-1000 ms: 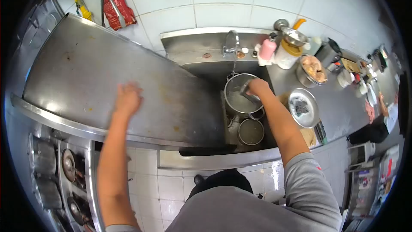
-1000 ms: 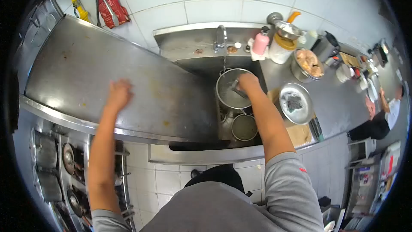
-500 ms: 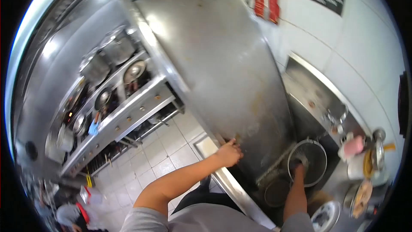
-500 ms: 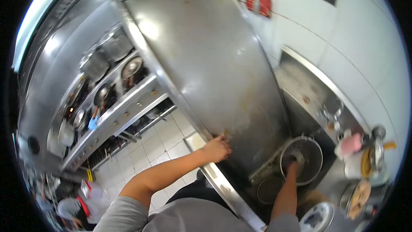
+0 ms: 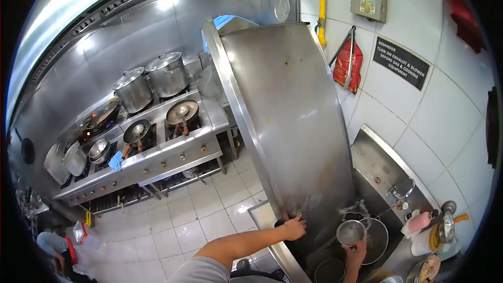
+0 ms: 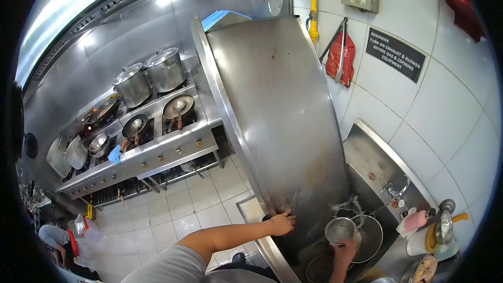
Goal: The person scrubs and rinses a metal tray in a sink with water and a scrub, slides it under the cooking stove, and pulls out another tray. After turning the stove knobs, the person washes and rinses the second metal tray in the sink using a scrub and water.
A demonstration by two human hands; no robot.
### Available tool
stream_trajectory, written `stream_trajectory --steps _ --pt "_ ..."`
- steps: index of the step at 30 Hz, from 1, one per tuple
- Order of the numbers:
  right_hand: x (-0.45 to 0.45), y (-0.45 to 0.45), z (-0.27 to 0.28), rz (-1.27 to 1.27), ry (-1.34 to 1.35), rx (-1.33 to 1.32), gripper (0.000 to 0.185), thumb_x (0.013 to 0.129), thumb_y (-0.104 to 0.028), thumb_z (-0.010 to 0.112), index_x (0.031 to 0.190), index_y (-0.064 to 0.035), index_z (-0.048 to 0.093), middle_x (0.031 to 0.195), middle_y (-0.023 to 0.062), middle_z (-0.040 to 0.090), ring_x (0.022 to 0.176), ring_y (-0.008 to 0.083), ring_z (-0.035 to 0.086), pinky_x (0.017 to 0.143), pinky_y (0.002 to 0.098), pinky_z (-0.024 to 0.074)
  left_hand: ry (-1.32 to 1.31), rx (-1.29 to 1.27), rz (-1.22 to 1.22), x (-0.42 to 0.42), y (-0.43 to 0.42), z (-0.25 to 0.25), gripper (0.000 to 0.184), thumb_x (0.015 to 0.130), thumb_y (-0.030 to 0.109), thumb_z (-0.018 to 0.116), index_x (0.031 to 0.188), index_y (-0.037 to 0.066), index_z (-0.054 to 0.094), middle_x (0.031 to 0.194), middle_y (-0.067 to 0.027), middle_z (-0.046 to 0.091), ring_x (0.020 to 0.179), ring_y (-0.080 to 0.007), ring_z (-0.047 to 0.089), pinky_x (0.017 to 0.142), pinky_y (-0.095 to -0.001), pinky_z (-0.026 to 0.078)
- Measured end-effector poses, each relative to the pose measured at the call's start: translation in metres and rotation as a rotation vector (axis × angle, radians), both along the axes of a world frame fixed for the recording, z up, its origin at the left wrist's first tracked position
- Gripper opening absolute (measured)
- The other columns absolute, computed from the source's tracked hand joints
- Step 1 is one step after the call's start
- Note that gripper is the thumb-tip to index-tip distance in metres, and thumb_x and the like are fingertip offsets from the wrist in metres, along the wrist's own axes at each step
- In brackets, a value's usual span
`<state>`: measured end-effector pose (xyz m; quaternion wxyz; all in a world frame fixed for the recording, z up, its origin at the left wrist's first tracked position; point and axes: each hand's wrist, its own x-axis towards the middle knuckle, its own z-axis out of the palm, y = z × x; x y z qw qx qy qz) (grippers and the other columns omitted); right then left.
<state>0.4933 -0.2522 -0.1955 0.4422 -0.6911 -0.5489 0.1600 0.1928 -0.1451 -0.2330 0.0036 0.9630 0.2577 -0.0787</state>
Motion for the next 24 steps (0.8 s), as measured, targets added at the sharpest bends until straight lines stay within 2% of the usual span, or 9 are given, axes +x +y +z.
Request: stream_trajectory --steps 7,9,10,11,12,14,17,21,24 --pt "-0.149 0.089 0.14 0.527 -0.389 0.035 0.035 0.058 -0.022 0.085 0.076 -0.0055 0.06 0.14 0.0208 0.046 0.116 0.0373 0.054 0.092 0.0411 0.0478 0.176 0.286 0.049 -0.05 0.043 0.062 0.035 0.089 0.025 0.047 0.112 0.01 0.069 0.129 -0.0106 0.059 0.124 -0.0287 0.05 0.108 -0.052 0.028" --pt "-0.189 0.133 0.203 0.592 -0.488 0.211 0.033 0.058 -0.02 0.085 0.074 -0.0057 0.06 0.143 0.0193 0.042 0.115 0.0355 0.055 0.09 0.0421 0.0498 0.229 0.206 0.275 -0.078 0.063 0.159 0.027 0.084 0.022 0.052 0.097 0.01 0.073 0.108 -0.0062 0.069 0.101 -0.0282 0.059 0.094 -0.0475 0.037" --pt "-0.204 0.16 0.227 0.594 -0.561 0.223 0.032 0.06 -0.018 0.084 0.078 -0.0068 0.061 0.143 0.0185 0.042 0.114 0.0349 0.055 0.088 0.042 0.0508 -0.157 0.333 0.477 -0.103 0.079 0.165 0.021 0.08 0.023 0.056 0.085 0.012 0.073 0.088 -0.0055 0.07 0.091 -0.0264 0.062 0.091 -0.0448 0.039" --pt "-0.219 0.182 0.259 0.613 -0.549 0.191 0.032 0.062 -0.016 0.084 0.082 -0.0075 0.06 0.143 0.0195 0.041 0.114 0.0357 0.055 0.088 0.0418 0.0515 -0.136 0.524 0.13 -0.133 0.116 0.188 0.018 0.077 0.024 0.057 0.077 0.014 0.071 0.075 -0.0065 0.067 0.086 -0.0259 0.063 0.088 -0.0428 0.04" --pt "-0.23 0.21 0.281 0.582 -0.639 0.277 0.035 0.062 -0.02 0.084 0.081 -0.008 0.057 0.142 0.0216 0.043 0.108 0.0376 0.058 0.088 0.0413 0.0501 0.136 0.4 0.187 -0.142 0.122 0.261 0.023 0.081 0.025 0.057 0.093 0.011 0.071 0.102 -0.0126 0.067 0.101 -0.0304 0.062 0.1 -0.0527 0.04" --pt "-0.244 0.266 0.311 0.529 -0.599 0.382 0.039 0.063 -0.025 0.084 0.08 -0.0063 0.055 0.124 0.0177 0.055 0.096 0.0367 0.061 0.081 0.0414 0.0496 -0.159 0.428 0.334 -0.181 0.181 0.302 0.029 0.083 0.024 0.056 0.106 0.013 0.068 0.117 -0.0129 0.063 0.117 -0.0302 0.054 0.104 -0.0561 0.034" --pt "-0.242 0.306 0.352 0.556 -0.314 0.217 0.042 0.064 -0.027 0.084 0.078 -0.0044 0.052 0.095 0.0114 0.059 0.085 0.0303 0.059 0.074 0.0372 0.0469 0.093 0.72 0.501 -0.21 0.217 0.391 0.036 0.087 0.019 0.051 0.122 0.013 0.059 0.139 -0.0111 0.048 0.13 -0.0305 0.043 0.108 -0.0541 0.03" --pt "-0.213 0.295 0.316 0.546 -0.106 0.268 0.038 0.066 -0.02 0.084 0.076 -0.004 0.051 0.091 0.0096 0.059 0.078 0.0254 0.056 0.071 0.0343 0.0461 -0.135 0.897 0.653 -0.21 0.231 0.388 0.036 0.09 0.017 0.046 0.122 0.008 0.059 0.145 -0.013 0.041 0.134 -0.0363 0.036 0.111 -0.0551 0.025" --pt "-0.181 0.251 0.257 0.558 -0.163 0.361 0.035 0.065 -0.015 0.083 0.076 -0.0045 0.052 0.099 0.0091 0.06 0.08 0.0241 0.058 0.072 0.0341 0.0466 -0.009 0.801 0.418 -0.188 0.207 0.325 0.036 0.089 0.018 0.048 0.12 0.006 0.061 0.139 -0.014 0.047 0.132 -0.0342 0.039 0.11 -0.055 0.026"
